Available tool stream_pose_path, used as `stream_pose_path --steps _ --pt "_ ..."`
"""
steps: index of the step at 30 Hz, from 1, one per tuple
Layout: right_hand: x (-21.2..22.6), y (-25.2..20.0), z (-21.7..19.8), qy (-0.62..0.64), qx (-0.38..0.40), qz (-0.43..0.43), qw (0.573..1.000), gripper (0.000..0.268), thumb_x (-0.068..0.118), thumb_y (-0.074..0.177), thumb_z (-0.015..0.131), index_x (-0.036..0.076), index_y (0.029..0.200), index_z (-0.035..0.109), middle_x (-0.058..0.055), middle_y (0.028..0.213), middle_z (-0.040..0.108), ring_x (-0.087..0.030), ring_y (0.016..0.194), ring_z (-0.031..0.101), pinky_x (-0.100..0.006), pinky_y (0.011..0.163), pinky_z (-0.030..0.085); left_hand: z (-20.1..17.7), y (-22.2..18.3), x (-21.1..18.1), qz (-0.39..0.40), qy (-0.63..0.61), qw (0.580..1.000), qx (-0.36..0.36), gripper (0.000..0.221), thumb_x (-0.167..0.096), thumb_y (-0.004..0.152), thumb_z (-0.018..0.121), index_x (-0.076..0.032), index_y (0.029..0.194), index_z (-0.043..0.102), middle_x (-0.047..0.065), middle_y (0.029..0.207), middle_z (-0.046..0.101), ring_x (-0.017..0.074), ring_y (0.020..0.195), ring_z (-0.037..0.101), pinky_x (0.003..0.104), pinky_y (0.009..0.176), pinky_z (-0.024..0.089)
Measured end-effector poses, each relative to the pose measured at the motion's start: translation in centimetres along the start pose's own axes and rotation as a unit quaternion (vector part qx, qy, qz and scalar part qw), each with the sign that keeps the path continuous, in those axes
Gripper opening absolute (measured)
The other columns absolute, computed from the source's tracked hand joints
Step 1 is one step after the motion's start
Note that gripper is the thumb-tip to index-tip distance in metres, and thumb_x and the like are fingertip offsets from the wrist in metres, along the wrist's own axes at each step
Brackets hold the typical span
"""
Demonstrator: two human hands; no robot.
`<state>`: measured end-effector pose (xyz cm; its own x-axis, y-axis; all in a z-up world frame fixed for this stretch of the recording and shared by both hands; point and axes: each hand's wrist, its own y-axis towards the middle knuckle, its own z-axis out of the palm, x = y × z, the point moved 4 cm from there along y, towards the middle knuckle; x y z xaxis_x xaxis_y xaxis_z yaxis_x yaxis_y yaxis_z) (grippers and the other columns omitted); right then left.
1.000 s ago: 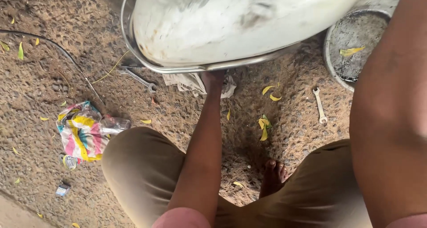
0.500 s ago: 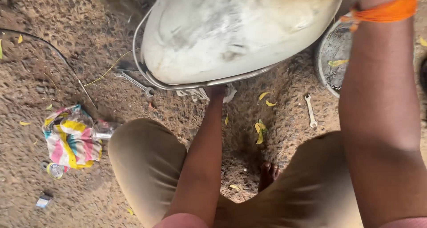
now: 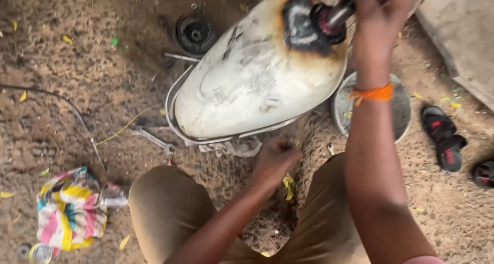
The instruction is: Apply red mechanical grease to a motorcycle part and a fuel tank neck.
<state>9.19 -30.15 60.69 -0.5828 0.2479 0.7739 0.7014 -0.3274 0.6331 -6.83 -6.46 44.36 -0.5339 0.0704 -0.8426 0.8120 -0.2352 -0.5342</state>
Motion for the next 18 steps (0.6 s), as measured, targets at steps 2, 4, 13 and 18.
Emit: stream_pose_path --steps 2,4,13,18 --pt "2.1 -0.5 1.7 0.078 0.056 0.022 0.995 0.011 0.005 0.116 0.068 -0.001 0.120 0.060 -0.006 0.108 0.072 -0.017 0.099 0.069 -0.030 0.093 0.057 -3.6 0.9 -2.5 0.015 0.119 0.989 0.086 0.023 -0.018 0.092 0.069 0.003 0.101 0.064 0.017 0.085 0.064 0.0213 0.071 0.060 0.033 0.060 0.050" --pt "1.7 -0.7 1.4 0.068 0.060 0.038 0.995 0.019 0.017 0.118 0.067 0.001 0.126 0.059 -0.008 0.113 0.073 -0.018 0.106 0.071 -0.032 0.100 0.058 -12.2 6.2 -2.0 0.502 0.242 0.812 -0.176 0.027 0.003 0.105 0.047 -0.006 0.124 0.063 0.010 0.114 0.070 0.0205 0.104 0.070 0.029 0.087 0.060" --pt "2.7 0.4 -1.2 -0.050 0.087 0.081 0.992 0.078 0.071 0.106 0.044 0.004 0.141 0.063 -0.016 0.142 0.065 -0.027 0.134 0.062 -0.045 0.116 0.051 -25.7 14.0 -8.1 0.143 0.286 0.900 -0.295 0.048 -0.046 0.098 0.056 -0.004 0.116 0.073 0.020 0.116 0.070 0.0325 0.103 0.068 0.046 0.095 0.052" --pt "0.7 0.0 -2.3 0.073 0.080 0.115 0.987 0.067 0.072 0.103 0.042 0.009 0.117 0.063 -0.017 0.143 0.064 -0.029 0.140 0.056 -0.047 0.118 0.043 -25.6 12.9 -7.4 -0.012 0.284 0.900 -0.332 0.068 -0.066 0.094 0.060 -0.003 0.114 0.075 0.025 0.114 0.071 0.0370 0.101 0.068 0.051 0.097 0.050"
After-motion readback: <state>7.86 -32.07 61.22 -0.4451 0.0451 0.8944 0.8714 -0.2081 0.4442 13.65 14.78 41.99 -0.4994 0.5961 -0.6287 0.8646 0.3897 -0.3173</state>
